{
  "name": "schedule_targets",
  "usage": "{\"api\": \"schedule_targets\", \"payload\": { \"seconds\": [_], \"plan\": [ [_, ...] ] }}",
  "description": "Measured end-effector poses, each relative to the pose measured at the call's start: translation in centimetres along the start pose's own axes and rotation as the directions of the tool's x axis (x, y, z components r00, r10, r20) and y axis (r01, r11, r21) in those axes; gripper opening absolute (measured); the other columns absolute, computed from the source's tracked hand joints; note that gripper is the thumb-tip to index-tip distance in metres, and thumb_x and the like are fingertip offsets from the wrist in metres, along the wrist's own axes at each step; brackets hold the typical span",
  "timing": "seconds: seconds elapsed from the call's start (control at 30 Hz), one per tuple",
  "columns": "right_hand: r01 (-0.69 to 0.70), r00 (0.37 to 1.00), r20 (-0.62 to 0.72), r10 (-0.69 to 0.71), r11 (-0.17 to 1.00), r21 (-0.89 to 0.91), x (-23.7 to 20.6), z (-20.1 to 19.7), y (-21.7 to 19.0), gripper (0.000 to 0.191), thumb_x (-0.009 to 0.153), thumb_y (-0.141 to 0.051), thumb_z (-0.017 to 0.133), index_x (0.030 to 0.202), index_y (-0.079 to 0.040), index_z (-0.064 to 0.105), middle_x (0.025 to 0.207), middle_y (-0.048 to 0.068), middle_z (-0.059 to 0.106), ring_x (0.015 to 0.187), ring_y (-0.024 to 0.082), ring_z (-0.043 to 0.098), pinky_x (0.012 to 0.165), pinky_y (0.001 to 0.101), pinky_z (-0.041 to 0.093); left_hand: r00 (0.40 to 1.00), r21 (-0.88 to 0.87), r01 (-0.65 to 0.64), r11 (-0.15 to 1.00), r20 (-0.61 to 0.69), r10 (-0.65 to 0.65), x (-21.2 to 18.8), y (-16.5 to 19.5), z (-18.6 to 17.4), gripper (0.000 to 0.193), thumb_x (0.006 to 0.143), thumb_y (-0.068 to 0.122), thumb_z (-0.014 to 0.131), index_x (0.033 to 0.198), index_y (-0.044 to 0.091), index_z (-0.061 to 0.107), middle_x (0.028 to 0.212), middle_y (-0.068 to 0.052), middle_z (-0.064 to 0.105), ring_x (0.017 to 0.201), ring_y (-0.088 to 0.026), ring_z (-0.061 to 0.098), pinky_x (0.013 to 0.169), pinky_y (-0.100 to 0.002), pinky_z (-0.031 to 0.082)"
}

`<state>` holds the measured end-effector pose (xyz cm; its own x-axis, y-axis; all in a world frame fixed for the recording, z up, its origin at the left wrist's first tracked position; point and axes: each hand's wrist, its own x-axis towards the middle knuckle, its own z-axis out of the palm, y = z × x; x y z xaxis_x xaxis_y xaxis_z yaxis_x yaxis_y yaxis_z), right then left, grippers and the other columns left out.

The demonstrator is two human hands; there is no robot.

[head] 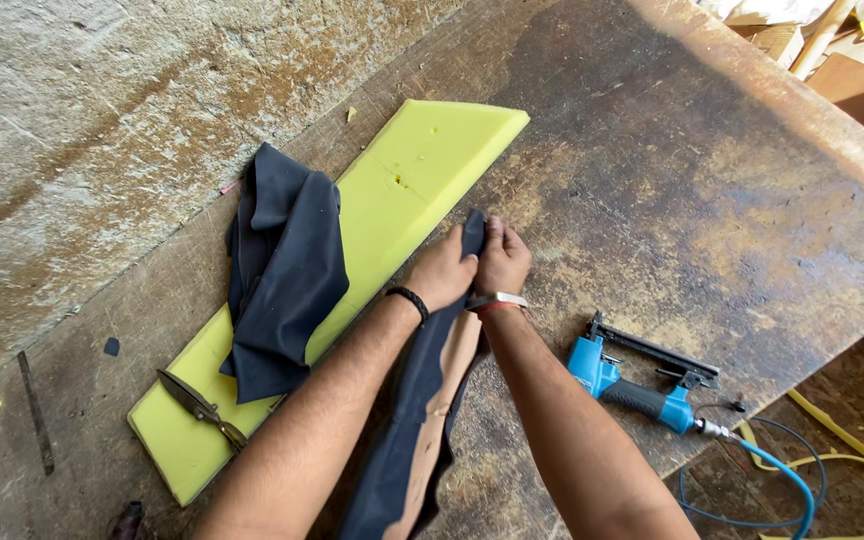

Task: The person wraps a strip of black fabric around the edge of a long wooden board, folds the fabric over the back, and uses a pneumatic nail gun to staple the fabric in place along the board, pressing the fabric taut by hand between staples.

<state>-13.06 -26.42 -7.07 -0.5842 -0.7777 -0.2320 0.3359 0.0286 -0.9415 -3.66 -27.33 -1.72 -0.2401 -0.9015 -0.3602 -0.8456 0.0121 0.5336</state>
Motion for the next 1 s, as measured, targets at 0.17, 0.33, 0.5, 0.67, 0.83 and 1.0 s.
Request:
{"api": "schedule_targets", "payload": {
  "seconds": [0.17, 0.33, 0.5, 0.67, 0.83, 1.0],
  "plan": [
    [-0.144, 0.953, 0.216, 0.212, 0.946, -0.290, -0.9, -2.1, -2.3, 0.030, 0.102, -0.033, 0.067, 0.097, -0.003, 0.069, 0.070, 0.006, 0.065, 0.061, 0.014, 0.059, 0.057, 0.0320, 0.050, 0.974, 0.268, 0.031, 0.963, -0.226, 0.032, -0.5, 0.8, -1.0, 0.055, 0.084, 0.030, 0.074, 0.124, -0.005, 0.061, 0.108, -0.027, 0.071, 0.102, -0.039, 0.070, 0.092, -0.045, 0.057],
    [0.164, 0.923, 0.316, 0.219, 0.519, -0.839, -2.9, -14.7, -3.1, 0.039, 0.090, -0.045, 0.073, 0.107, -0.010, 0.069, 0.097, 0.012, 0.074, 0.085, 0.024, 0.071, 0.078, 0.0394, 0.058, 0.982, 0.354, 0.154, 0.923, -0.160, -0.102, -0.5, 2.7, -2.1, 0.040, 0.085, 0.034, 0.075, 0.107, 0.001, 0.075, 0.107, -0.023, 0.074, 0.102, -0.037, 0.072, 0.092, -0.043, 0.058],
    [0.268, 0.933, 0.295, 0.208, 0.149, -0.952, -6.3, -26.6, -3.0, 0.088, 0.065, -0.056, 0.088, 0.134, -0.012, 0.056, 0.132, 0.019, 0.058, 0.120, 0.034, 0.058, 0.099, 0.0418, 0.050, 0.988, 0.455, 0.149, 0.878, -0.113, -0.109, 1.7, 5.2, -2.0, 0.030, 0.082, 0.025, 0.074, 0.108, 0.010, 0.079, 0.112, -0.018, 0.075, 0.106, -0.035, 0.072, 0.091, -0.044, 0.059],
    [0.493, 0.846, 0.452, 0.282, -0.093, -0.865, -4.8, -27.1, -2.4, 0.114, 0.068, -0.043, 0.091, 0.157, -0.013, 0.027, 0.122, 0.018, 0.066, 0.118, 0.033, 0.064, 0.103, 0.0444, 0.050, 0.952, 0.497, 0.240, 0.834, 0.046, -0.302, 3.7, 6.7, -3.8, 0.048, 0.078, 0.031, 0.084, 0.120, 0.010, 0.075, 0.123, -0.017, 0.073, 0.115, -0.032, 0.070, 0.097, -0.043, 0.057],
    [0.188, 0.844, 0.299, 0.445, 0.275, -0.943, -4.5, -24.1, -4.7, 0.055, 0.086, -0.028, 0.081, 0.131, -0.011, 0.055, 0.098, 0.011, 0.072, 0.086, 0.025, 0.072, 0.080, 0.0406, 0.060, 0.925, 0.592, 0.182, 0.785, 0.167, -0.341, 5.6, 7.9, -4.5, 0.059, 0.076, 0.034, 0.088, 0.127, 0.009, 0.072, 0.133, -0.014, 0.069, 0.118, -0.031, 0.068, 0.102, -0.045, 0.054],
    [-0.280, 0.801, 0.371, 0.469, 0.842, -0.461, -4.8, -20.0, -7.9, 0.022, 0.080, -0.014, 0.081, 0.098, -0.006, 0.070, 0.067, 0.007, 0.062, 0.054, 0.018, 0.057, 0.053, 0.0364, 0.049, 0.921, 0.598, 0.170, 0.784, 0.186, -0.341, 6.7, 8.4, -3.2, 0.057, 0.078, 0.037, 0.086, 0.125, 0.009, 0.073, 0.130, -0.013, 0.071, 0.115, -0.030, 0.070, 0.100, -0.045, 0.055]
  ]
}}
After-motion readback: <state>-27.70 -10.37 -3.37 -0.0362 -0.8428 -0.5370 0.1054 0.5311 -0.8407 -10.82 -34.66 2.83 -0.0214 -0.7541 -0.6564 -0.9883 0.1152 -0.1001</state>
